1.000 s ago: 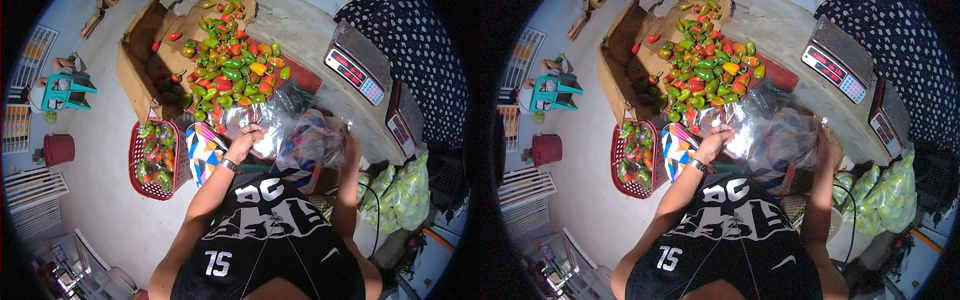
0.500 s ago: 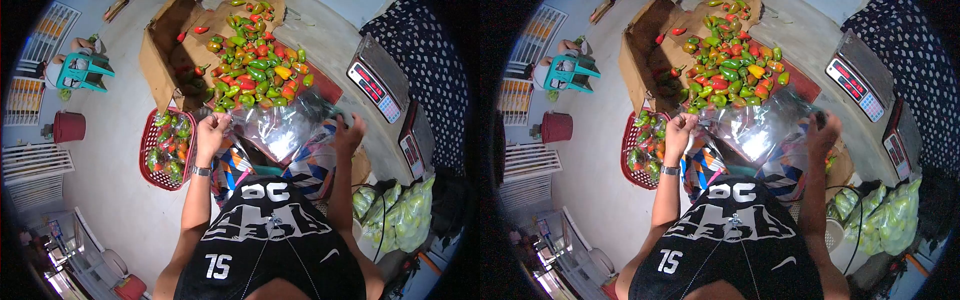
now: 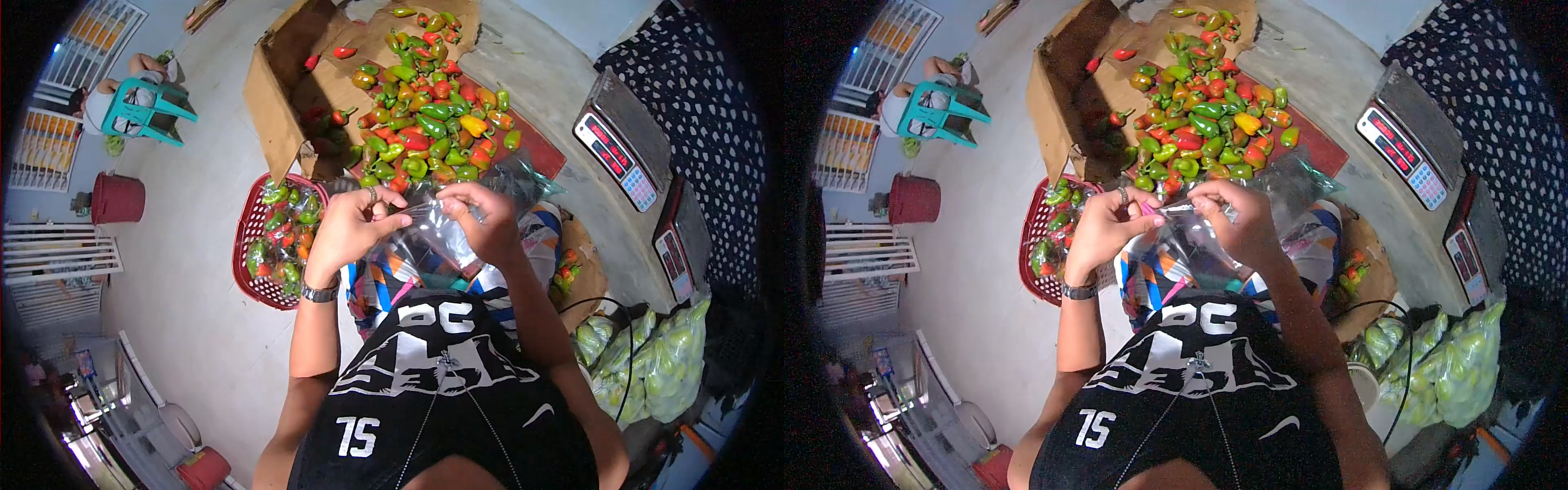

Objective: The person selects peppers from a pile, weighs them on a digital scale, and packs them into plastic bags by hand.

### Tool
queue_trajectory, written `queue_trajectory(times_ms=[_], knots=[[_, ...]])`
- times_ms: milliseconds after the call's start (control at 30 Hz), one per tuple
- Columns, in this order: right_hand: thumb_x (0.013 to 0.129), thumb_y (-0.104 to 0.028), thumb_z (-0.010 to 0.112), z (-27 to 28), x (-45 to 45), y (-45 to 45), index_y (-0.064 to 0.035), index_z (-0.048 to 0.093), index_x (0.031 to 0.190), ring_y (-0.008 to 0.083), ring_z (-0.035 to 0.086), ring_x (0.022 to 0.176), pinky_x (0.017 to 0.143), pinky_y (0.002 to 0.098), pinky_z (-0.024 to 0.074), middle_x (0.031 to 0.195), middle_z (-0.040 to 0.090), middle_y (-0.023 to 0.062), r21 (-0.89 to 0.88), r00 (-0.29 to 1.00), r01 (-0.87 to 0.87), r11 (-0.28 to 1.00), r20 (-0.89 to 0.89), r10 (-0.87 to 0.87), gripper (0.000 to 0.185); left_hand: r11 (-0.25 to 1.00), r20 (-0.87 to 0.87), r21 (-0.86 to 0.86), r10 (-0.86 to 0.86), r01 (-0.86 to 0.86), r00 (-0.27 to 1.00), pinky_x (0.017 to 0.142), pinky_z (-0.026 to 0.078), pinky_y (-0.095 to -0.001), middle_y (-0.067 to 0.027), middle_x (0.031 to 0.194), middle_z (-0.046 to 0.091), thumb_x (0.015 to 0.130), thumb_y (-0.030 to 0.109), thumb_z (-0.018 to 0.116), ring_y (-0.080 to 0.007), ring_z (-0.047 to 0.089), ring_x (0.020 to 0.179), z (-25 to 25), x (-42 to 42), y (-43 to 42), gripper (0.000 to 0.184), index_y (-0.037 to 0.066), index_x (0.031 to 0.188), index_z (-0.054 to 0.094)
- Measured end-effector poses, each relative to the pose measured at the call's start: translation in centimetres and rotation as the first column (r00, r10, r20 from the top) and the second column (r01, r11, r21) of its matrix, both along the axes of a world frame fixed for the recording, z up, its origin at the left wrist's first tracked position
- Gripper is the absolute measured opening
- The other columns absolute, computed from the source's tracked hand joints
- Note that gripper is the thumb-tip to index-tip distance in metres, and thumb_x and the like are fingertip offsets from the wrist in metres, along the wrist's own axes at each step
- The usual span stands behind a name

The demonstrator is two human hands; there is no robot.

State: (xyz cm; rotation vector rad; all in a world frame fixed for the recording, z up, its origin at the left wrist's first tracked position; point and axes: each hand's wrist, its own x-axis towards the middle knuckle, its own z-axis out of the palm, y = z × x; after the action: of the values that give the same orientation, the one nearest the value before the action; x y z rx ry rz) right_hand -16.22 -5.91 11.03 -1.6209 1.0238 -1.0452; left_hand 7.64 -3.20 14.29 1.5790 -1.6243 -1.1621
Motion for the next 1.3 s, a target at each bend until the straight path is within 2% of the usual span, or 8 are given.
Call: queue_trajectory(times_ms=[67,233,533,733,1000,1100,1200,1300], knots=[[0.095,-0.009,0.065,-1.0,-0.6,-0.1,0.0006,0.07,0.103,0.0179,0.071,0.089,0.079,0.0307,0.0551,0.095,0.074,0.0095,0.341,0.992,0.014,0.94,0.111,-0.056,0.013,0.998,-0.094,0.066,-0.015,0.021,0.995,0.056,0.042,-0.0212,0.0067,0.072,0.061,0.09,0.007,0.079,-0.0019,0.051,0.062,-0.8,0.1,0.0,0.013,-0.001,0.098,0.073],[0.095,-0.016,0.069,-0.9,-1.4,0.2,0.0018,0.07,0.105,0.0124,0.069,0.086,0.082,0.0281,0.0535,0.092,0.073,0.007,0.326,0.979,-0.118,0.938,0.193,0.056,0.02,0.988,-0.288,0.148,-0.001,0.045,0.958,0.056,0.042,-0.0199,0.0049,0.076,0.065,0.093,0.006,0.076,-0.0014,0.053,0.064,-1.8,-1.0,0.0,0.009,-0.002,0.093,0.073],[0.09,-0.016,0.075,-1.7,-1.7,0.0,0.0032,0.073,0.095,0.0105,0.068,0.082,0.075,0.0266,0.0525,0.087,0.075,0.0064,0.373,0.998,0.041,0.927,0.03,-0.057,0.02,0.986,-0.229,0.161,-0.007,0.045,0.973,0.064,0.047,-0.0201,0.0018,0.08,0.071,0.09,0.006,0.078,-0.0023,0.059,0.072,-2.2,-1.3,0.6,0.008,0.0,0.093,0.076],[0.092,-0.003,0.07,-2.9,-1.9,0.2,0.0044,0.071,0.102,0.0121,0.069,0.088,0.081,0.0262,0.0553,0.093,0.074,0.0094,0.325,0.981,-0.044,0.945,0.194,-0.021,0.013,0.986,-0.192,0.165,0.0,0.033,0.981,0.064,0.046,-0.0201,0.0042,0.078,0.068,0.088,0.006,0.08,-0.0015,0.056,0.071,-2.0,-1.6,0.6,0.008,0.0,0.091,0.075],[0.093,-0.004,0.07,-2.8,-2.1,0.4,0.0045,0.07,0.101,0.0106,0.069,0.088,0.08,0.0259,0.055,0.093,0.074,0.0089,0.309,0.99,-0.1,0.946,0.128,0.063,0.012,0.986,-0.236,0.162,0.013,0.026,0.972,0.061,0.044,-0.0194,0.0064,0.075,0.064,0.088,0.003,0.08,-0.0015,0.053,0.069,-3.2,-1.8,0.8,0.007,0.0,0.091,0.074],[0.093,-0.007,0.071,-3.4,-2.2,0.4,0.0039,0.07,0.098,0.0094,0.068,0.086,0.076,0.026,0.0545,0.091,0.074,0.008,0.323,0.996,-0.079,0.943,0.058,0.063,0.012,0.997,-0.245,0.08,-0.002,0.022,0.97,0.051,0.032,-0.0217,0.0105,0.064,0.054,0.089,0.01,0.08,-0.0001,0.042,0.058,-3.8,-1.8,0.9,0.01,0.001,0.089,0.075],[0.092,-0.008,0.073,-3.5,-2.1,0.4,0.0039,0.07,0.096,0.0087,0.068,0.083,0.074,0.026,0.0545,0.089,0.073,0.0075,0.354,0.995,-0.067,0.933,0.091,0.037,0.012,0.988,-0.216,0.154,0.004,0.03,0.976,0.061,0.042,-0.0191,0.0062,0.076,0.063,0.087,0.003,0.081,-0.0011,0.052,0.07,-3.4,-1.5,0.9,0.01,-0.001,0.093,0.074],[0.092,-0.006,0.073,-3.2,-1.9,0.4,0.0044,0.069,0.096,0.0089,0.068,0.082,0.074,0.0254,0.0547,0.088,0.073,0.0074,0.375,0.988,-0.091,0.922,0.153,0.035,0.013,0.981,-0.227,0.183,-0.019,0.062,0.974,0.06,0.04,-0.0188,0.0081,0.074,0.06,0.084,0.004,0.083,-0.0013,0.049,0.067,-3.4,-1.4,0.9,0.016,0.0,0.096,0.074]])
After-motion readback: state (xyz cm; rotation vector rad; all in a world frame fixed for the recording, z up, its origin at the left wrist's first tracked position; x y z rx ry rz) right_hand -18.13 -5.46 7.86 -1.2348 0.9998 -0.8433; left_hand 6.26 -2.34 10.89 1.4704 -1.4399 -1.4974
